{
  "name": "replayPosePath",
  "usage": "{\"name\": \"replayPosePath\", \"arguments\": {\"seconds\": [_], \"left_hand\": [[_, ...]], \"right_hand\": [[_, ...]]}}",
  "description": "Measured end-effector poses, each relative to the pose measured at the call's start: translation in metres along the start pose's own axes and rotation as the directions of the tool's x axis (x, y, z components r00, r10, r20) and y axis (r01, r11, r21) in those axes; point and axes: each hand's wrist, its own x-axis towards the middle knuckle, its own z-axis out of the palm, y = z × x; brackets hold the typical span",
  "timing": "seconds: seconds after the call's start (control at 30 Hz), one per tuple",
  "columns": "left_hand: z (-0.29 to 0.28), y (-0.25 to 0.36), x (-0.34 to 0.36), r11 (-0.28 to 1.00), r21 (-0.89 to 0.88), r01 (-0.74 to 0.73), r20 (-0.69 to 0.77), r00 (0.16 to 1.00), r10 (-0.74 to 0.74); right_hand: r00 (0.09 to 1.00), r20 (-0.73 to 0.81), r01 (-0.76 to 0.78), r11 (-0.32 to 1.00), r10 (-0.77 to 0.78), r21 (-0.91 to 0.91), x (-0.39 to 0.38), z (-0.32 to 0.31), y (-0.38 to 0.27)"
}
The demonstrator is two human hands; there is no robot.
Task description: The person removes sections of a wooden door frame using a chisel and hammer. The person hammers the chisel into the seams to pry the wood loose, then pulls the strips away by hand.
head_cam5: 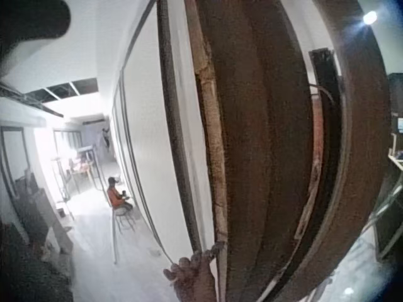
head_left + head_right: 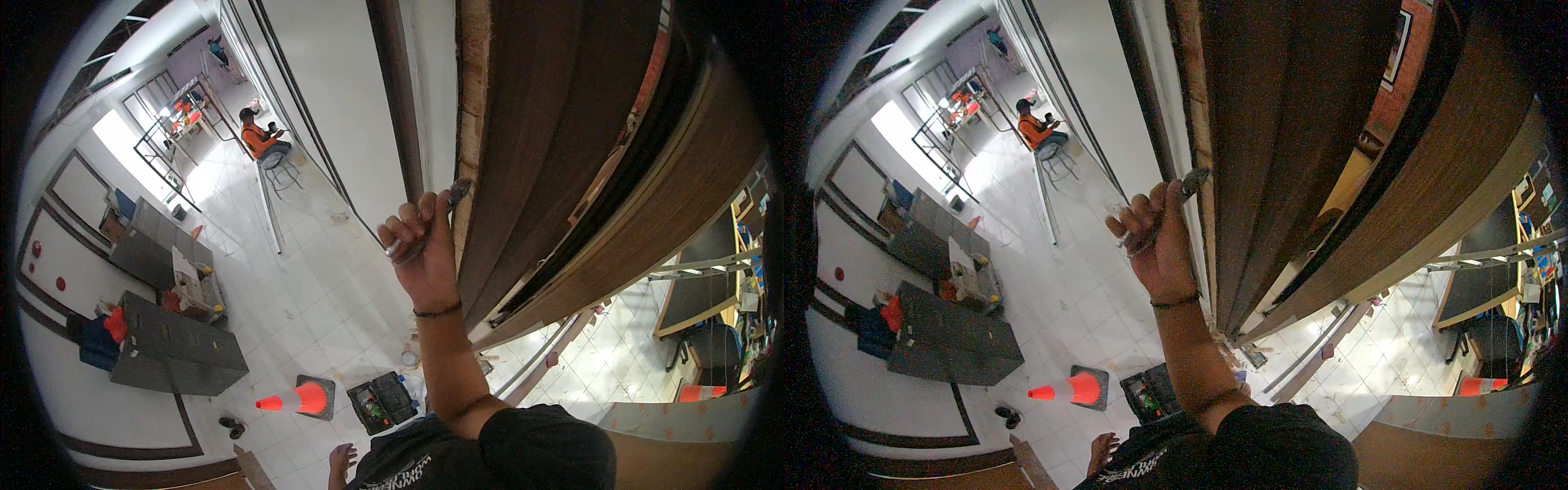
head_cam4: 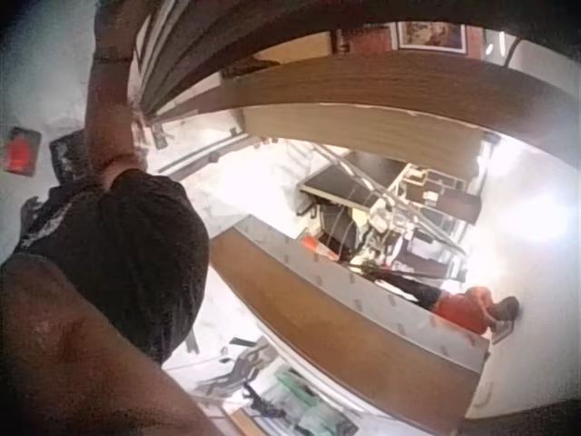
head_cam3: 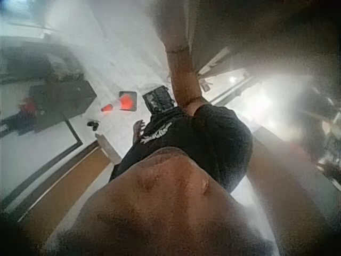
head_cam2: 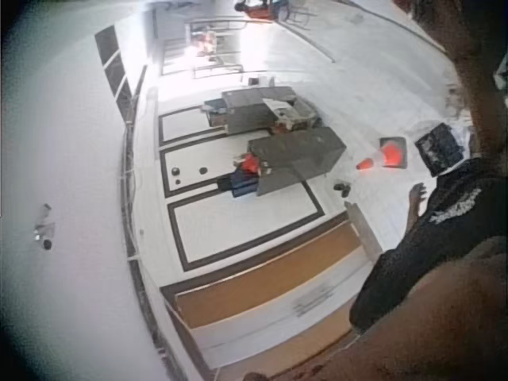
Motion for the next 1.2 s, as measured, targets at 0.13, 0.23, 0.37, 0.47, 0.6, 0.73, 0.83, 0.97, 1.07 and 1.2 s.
{"name": "replayPosePath", "arguments": {"seconds": [0.13,0.23,0.37,0.47,0.6,0.73,0.83,0.97,1.07,1.2], "left_hand": [[-0.009,-0.014,-0.007,0.999,0.032,-0.035,0.000,0.999,0.035],[-0.059,-0.071,0.012,0.778,0.538,-0.325,0.201,0.946,0.256],[-0.055,-0.103,-0.006,0.599,0.343,-0.724,0.189,0.677,0.711],[-0.059,-0.121,-0.024,0.914,-0.259,-0.314,0.139,0.924,0.356],[-0.056,-0.099,0.009,0.901,0.207,-0.382,0.115,0.924,0.365],[-0.065,-0.107,0.037,0.372,0.700,-0.610,0.320,0.734,0.599],[-0.043,-0.079,0.047,0.747,0.567,-0.347,0.180,0.937,0.299],[-0.054,-0.091,0.064,0.938,-0.202,-0.283,0.153,0.936,0.316],[-0.060,-0.095,0.057,0.926,0.078,-0.368,0.163,0.921,0.353],[-0.029,-0.092,-0.004,0.486,0.200,-0.851,0.242,0.523,0.817]], "right_hand": [[0.978,0.184,-0.127,0.985,0.103,0.120,0.002,-0.024,-0.010],[0.923,0.299,-0.215,0.969,0.242,-0.121,0.013,-0.056,-0.017],[0.922,0.231,-0.095,0.757,0.312,-0.646,0.028,-0.106,-0.072],[0.893,0.265,-0.071,0.693,0.365,-0.718,0.029,-0.102,-0.072],[0.961,0.239,0.048,0.769,0.138,-0.638,0.021,-0.084,-0.040],[0.957,0.283,0.023,0.957,0.063,-0.289,0.019,-0.048,-0.005],[0.972,0.234,0.038,0.980,0.009,-0.195,0.018,-0.035,-0.003],[0.966,0.253,-0.089,0.987,0.052,0.135,0.016,-0.014,0.002],[0.939,0.337,-0.143,0.969,0.069,0.201,0.015,-0.017,0.010],[0.994,0.076,0.082,0.996,-0.079,-0.028,0.024,-0.017,0.000]]}}
